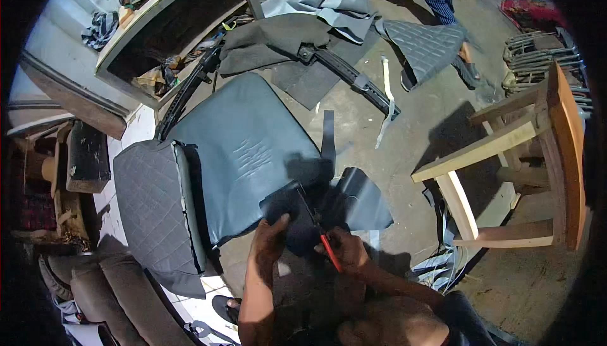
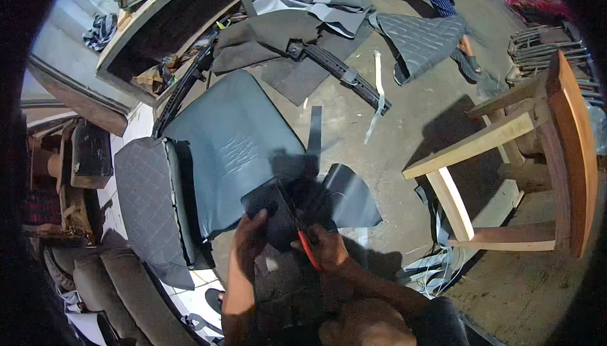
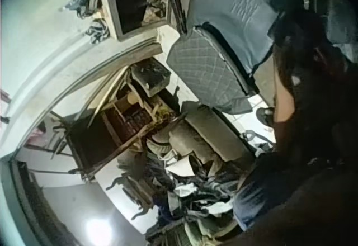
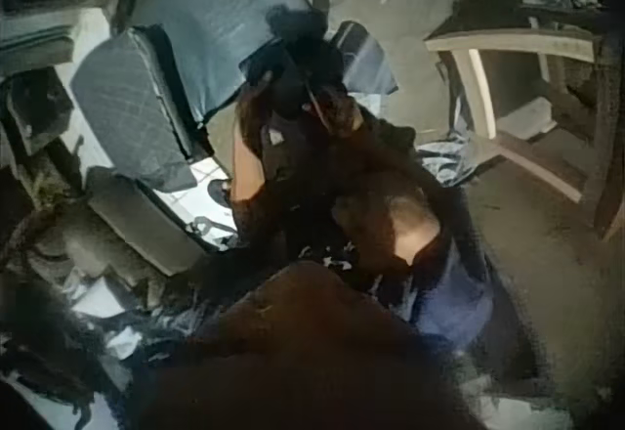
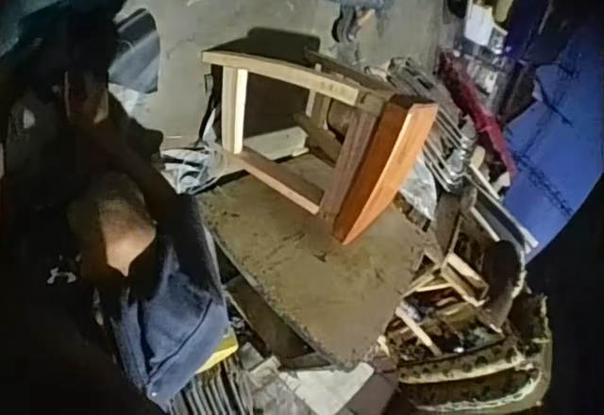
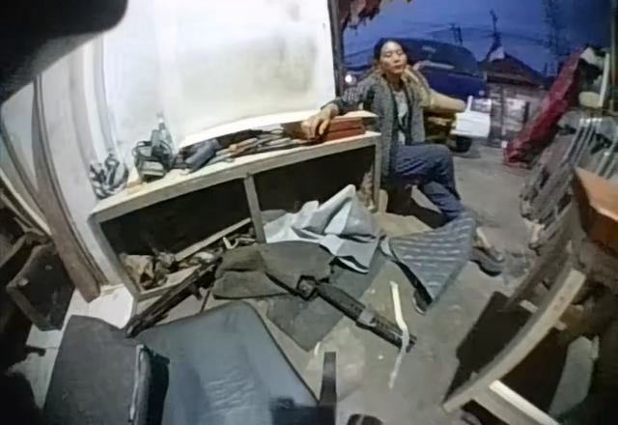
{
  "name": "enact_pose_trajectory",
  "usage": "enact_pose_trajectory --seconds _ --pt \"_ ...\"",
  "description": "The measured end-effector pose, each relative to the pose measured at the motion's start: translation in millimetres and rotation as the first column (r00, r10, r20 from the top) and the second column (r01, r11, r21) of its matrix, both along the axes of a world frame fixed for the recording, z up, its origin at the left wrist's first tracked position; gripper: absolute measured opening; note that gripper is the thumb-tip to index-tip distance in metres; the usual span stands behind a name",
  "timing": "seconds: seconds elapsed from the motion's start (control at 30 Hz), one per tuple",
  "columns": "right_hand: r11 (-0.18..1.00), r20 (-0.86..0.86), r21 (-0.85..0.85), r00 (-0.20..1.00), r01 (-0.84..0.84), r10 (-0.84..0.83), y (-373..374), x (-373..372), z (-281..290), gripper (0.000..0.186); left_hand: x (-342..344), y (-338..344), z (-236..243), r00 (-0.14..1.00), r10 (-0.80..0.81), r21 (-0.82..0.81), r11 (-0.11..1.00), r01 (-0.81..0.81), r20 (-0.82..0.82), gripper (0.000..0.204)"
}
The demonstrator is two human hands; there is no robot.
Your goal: The person cuts fabric pieces with scissors and moves to a sewing machine. They sew the fabric strips together, attach them to a quilted seat cover using the sewing machine, and trim excess edges with scissors.
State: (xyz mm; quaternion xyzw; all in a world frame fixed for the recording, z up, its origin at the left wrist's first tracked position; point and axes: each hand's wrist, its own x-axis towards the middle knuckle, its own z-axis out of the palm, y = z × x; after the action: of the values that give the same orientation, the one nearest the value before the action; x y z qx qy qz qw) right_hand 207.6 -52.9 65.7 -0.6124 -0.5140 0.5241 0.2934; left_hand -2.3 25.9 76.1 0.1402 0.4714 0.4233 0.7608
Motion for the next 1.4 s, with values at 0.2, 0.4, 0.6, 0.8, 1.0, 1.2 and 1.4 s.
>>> enact_pose_trajectory --seconds 0.2,0.4,0.6,0.8,1.0,1.2,1.4 --pt "0.999 -0.106 0.004 0.994 0.036 -0.035 0.2 -5.4 2.7 0.046 -24.6 29.6 13.3 0.993 -0.003 0.099 0.995 0.015 -0.12 0.059" --pt "0.975 0.042 0.2 0.995 -0.093 0.087 1.8 3.8 3.5 0.054 -29.9 64.3 70.3 0.688 -0.189 0.332 0.767 0.549 -0.701 0.042" --pt "0.981 -0.057 0.171 0.993 -0.095 0.106 6.5 -2.4 9.0 0.057 -42.7 75.4 67.1 0.559 -0.292 0.231 0.693 0.683 -0.776 0.02" --pt "0.977 0.054 0.105 0.982 -0.187 0.182 5.4 4.2 8.2 0.059 -39.6 63.5 60.7 0.641 -0.31 0.158 0.81 0.564 -0.702 0.011" --pt "0.971 0.025 0.154 0.983 -0.185 0.183 22.0 4.9 30.2 0.057 -26.0 49.8 63.5 0.594 -0.428 -0.018 0.82 0.571 -0.681 0.007" --pt "0.966 0.045 0.111 0.972 -0.233 0.229 13.0 10.0 10.5 0.051 -17.3 40.0 69.4 0.743 -0.375 -0.015 0.897 0.442 -0.554 0.012" --pt "0.962 0.072 0.088 0.965 -0.258 0.252 20.9 17.5 29.5 0.057 -41.0 27.7 43.8 0.801 -0.353 0.031 0.908 0.419 -0.483 0.024"
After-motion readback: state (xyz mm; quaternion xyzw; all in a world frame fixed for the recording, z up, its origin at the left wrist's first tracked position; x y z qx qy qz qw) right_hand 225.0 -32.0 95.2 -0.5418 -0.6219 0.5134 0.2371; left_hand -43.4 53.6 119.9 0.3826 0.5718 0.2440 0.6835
